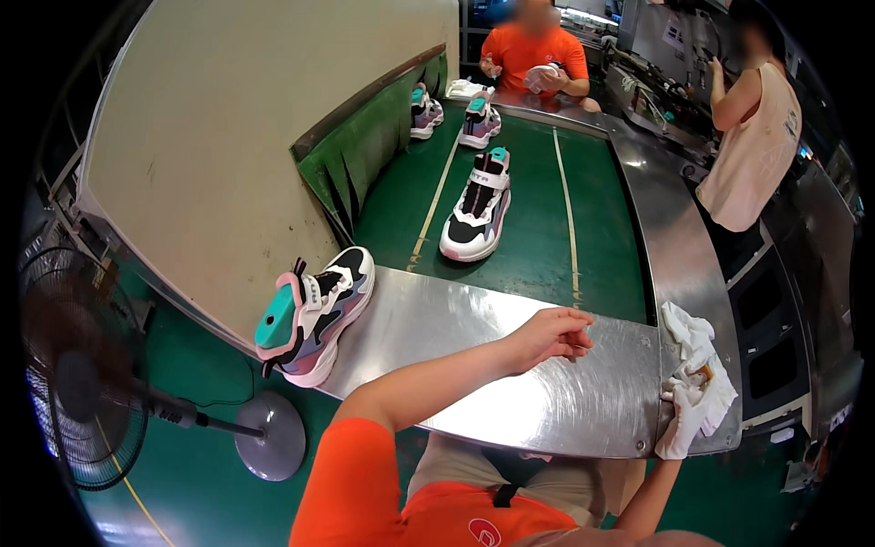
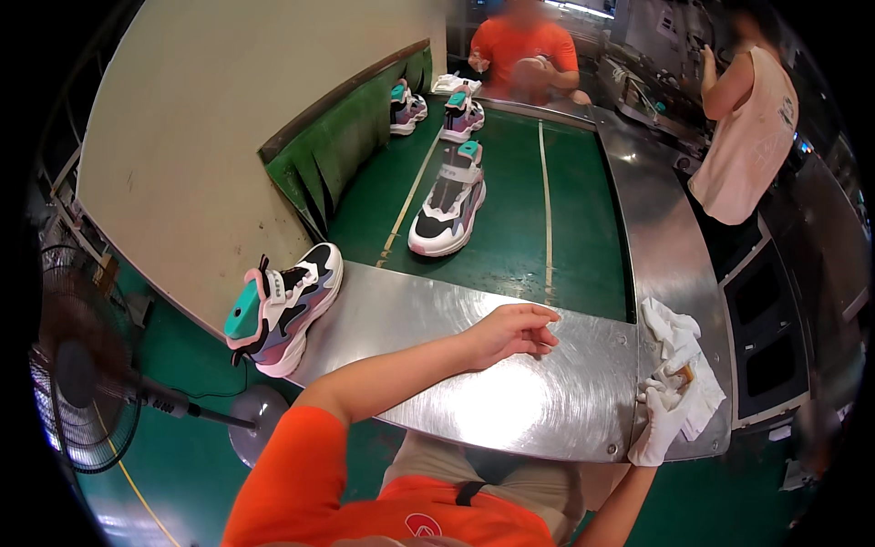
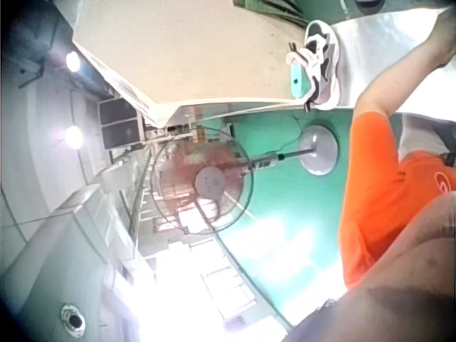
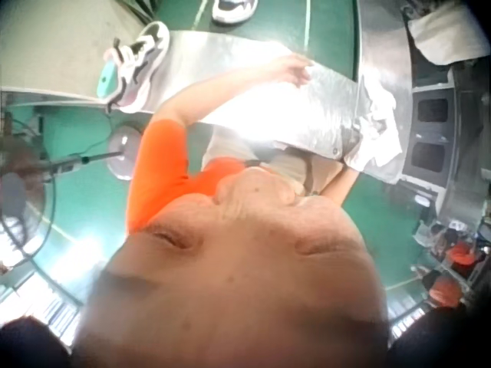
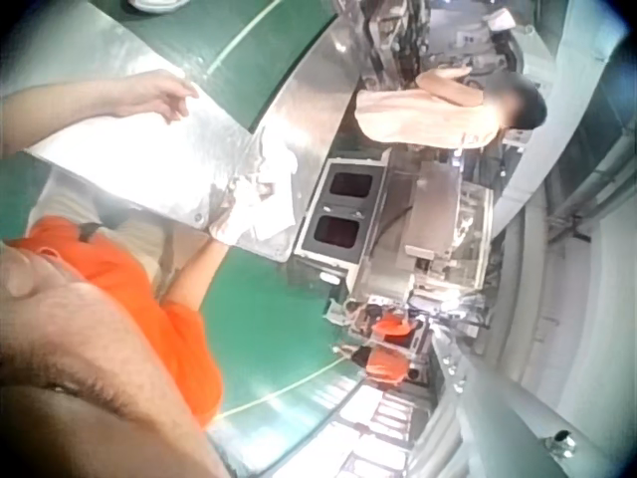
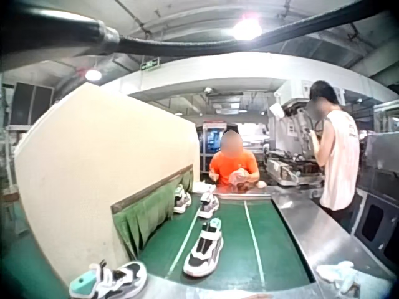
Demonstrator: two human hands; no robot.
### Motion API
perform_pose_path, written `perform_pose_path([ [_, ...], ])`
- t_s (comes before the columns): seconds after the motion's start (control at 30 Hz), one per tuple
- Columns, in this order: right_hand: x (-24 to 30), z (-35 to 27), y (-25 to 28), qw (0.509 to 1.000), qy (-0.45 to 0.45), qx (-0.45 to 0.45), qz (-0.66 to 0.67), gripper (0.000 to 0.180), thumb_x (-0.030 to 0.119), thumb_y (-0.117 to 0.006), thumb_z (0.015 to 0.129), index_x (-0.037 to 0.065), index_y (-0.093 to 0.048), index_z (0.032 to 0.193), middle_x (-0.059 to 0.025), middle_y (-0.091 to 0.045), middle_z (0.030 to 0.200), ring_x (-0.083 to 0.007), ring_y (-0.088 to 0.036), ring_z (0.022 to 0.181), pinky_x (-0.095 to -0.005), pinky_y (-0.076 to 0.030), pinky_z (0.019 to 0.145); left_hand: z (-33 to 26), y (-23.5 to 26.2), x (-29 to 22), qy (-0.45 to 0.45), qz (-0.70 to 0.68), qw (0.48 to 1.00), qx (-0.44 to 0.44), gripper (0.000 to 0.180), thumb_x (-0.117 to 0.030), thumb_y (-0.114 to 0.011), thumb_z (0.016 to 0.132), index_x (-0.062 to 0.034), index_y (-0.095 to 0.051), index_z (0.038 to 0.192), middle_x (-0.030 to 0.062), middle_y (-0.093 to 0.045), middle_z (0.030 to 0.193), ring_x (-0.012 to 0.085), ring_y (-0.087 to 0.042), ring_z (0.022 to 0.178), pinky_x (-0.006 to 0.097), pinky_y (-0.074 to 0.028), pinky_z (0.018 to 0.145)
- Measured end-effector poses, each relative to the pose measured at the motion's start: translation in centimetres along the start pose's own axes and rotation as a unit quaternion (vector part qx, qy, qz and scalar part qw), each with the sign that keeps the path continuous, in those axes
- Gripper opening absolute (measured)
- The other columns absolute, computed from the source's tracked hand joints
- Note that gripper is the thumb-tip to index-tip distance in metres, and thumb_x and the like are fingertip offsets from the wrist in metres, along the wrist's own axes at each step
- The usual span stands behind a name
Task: The person uses a syringe to apply glue to the seams of a multi-colored sneaker on a factory assembly line. They rotate the shoe to access different areas and wipe the surface with a cloth. Other workers are visible in the background performing similar tasks.
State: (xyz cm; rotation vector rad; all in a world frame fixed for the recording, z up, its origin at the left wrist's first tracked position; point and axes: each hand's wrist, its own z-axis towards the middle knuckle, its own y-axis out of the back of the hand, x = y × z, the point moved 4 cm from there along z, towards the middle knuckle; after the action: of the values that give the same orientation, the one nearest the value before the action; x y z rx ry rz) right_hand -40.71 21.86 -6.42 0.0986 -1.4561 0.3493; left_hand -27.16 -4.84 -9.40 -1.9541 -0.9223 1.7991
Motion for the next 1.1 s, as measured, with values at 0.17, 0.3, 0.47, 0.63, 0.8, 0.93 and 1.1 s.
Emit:
perform_pose_path([
  [0.17, -1.0, 1.0, 0.4, 1.0, 0.019, 0.0, 0.023, 0.071, -0.003, -0.059, 0.084, 0.007, -0.028, 0.148, -0.0083, -0.061, 0.105, -0.0131, -0.062, 0.074, -0.0233, -0.05, 0.064, -0.5, -0.2, -0.5, -0.005, 0.006, 1.0, -0.003, 0.028, -0.017, -0.056, 0.097, 0.0002, -0.057, 0.119, 0.0138, -0.064, 0.095, 0.0235, -0.066, 0.092, 0.035, -0.053, 0.084],
  [0.3, 0.9, 0.0, 1.3, 0.963, 0.213, -0.062, -0.152, 0.075, -0.004, -0.069, 0.076, 0.005, -0.037, 0.143, -0.0098, -0.056, 0.118, -0.018, -0.059, 0.101, -0.0277, -0.05, 0.08, -0.4, -0.3, -0.5, -0.003, 0.006, 1.0, -0.008, 0.028, -0.017, -0.056, 0.097, 0.0003, -0.058, 0.118, 0.0155, -0.065, 0.095, 0.0238, -0.066, 0.089, 0.035, -0.054, 0.083],
  [0.47, 2.7, 0.8, 4.5, 0.895, 0.226, -0.131, -0.362, 0.074, 0.002, -0.077, 0.072, 0.002, -0.043, 0.137, -0.0146, -0.05, 0.135, -0.0241, -0.048, 0.123, -0.0336, -0.034, 0.107, -0.1, -0.1, -0.3, -0.004, 0.007, 1.0, -0.007, 0.027, -0.017, -0.055, 0.097, 0.0003, -0.057, 0.118, 0.0144, -0.065, 0.095, 0.023, -0.066, 0.089, 0.034, -0.054, 0.083],
  [0.63, 1.1, 1.1, 6.4, 0.892, 0.185, -0.108, -0.399, 0.075, 0.003, -0.078, 0.072, 0.002, -0.042, 0.138, -0.0136, -0.051, 0.133, -0.0253, -0.049, 0.122, -0.0347, -0.036, 0.105, -0.1, -0.3, -0.3, -0.002, 0.015, 1.0, -0.009, 0.027, -0.017, -0.055, 0.097, 0.0002, -0.058, 0.118, 0.0149, -0.066, 0.095, 0.0233, -0.067, 0.089, 0.034, -0.054, 0.083],
  [0.8, 2.0, 0.0, 4.5, 0.913, 0.15, -0.073, -0.373, 0.076, 0.001, -0.077, 0.07, 0.002, -0.042, 0.138, -0.0134, -0.05, 0.132, -0.0254, -0.049, 0.122, -0.0349, -0.038, 0.103, 0.0, 0.3, -0.2, -0.008, 0.019, 1.0, 0.0, 0.025, -0.015, -0.055, 0.097, 0.0001, -0.058, 0.117, 0.0136, -0.065, 0.095, 0.0231, -0.067, 0.09, 0.035, -0.054, 0.083],
  [0.93, 2.3, -0.1, 4.6, 0.921, 0.178, -0.07, -0.34, 0.076, -0.004, -0.074, 0.07, 0.004, -0.042, 0.138, -0.0136, -0.049, 0.131, -0.0248, -0.05, 0.119, -0.0342, -0.042, 0.1, -0.1, 0.3, 0.0, -0.005, 0.017, 1.0, 0.002, 0.025, -0.016, -0.054, 0.097, -0.0001, -0.057, 0.117, 0.0132, -0.065, 0.095, 0.0227, -0.066, 0.089, 0.035, -0.054, 0.083],
  [1.1, 3.2, -2.0, 1.7, 0.96, 0.189, -0.059, -0.197, 0.081, -0.009, -0.073, 0.067, 0.006, -0.04, 0.14, -0.0098, -0.049, 0.129, -0.0201, -0.047, 0.119, -0.0311, -0.045, 0.094, 0.3, 0.0, 0.1, -0.003, 0.028, 1.0, 0.002, 0.027, -0.018, -0.054, 0.098, -0.0005, -0.055, 0.118, 0.0135, -0.064, 0.095, 0.0218, -0.066, 0.087, 0.034, -0.054, 0.083],
])
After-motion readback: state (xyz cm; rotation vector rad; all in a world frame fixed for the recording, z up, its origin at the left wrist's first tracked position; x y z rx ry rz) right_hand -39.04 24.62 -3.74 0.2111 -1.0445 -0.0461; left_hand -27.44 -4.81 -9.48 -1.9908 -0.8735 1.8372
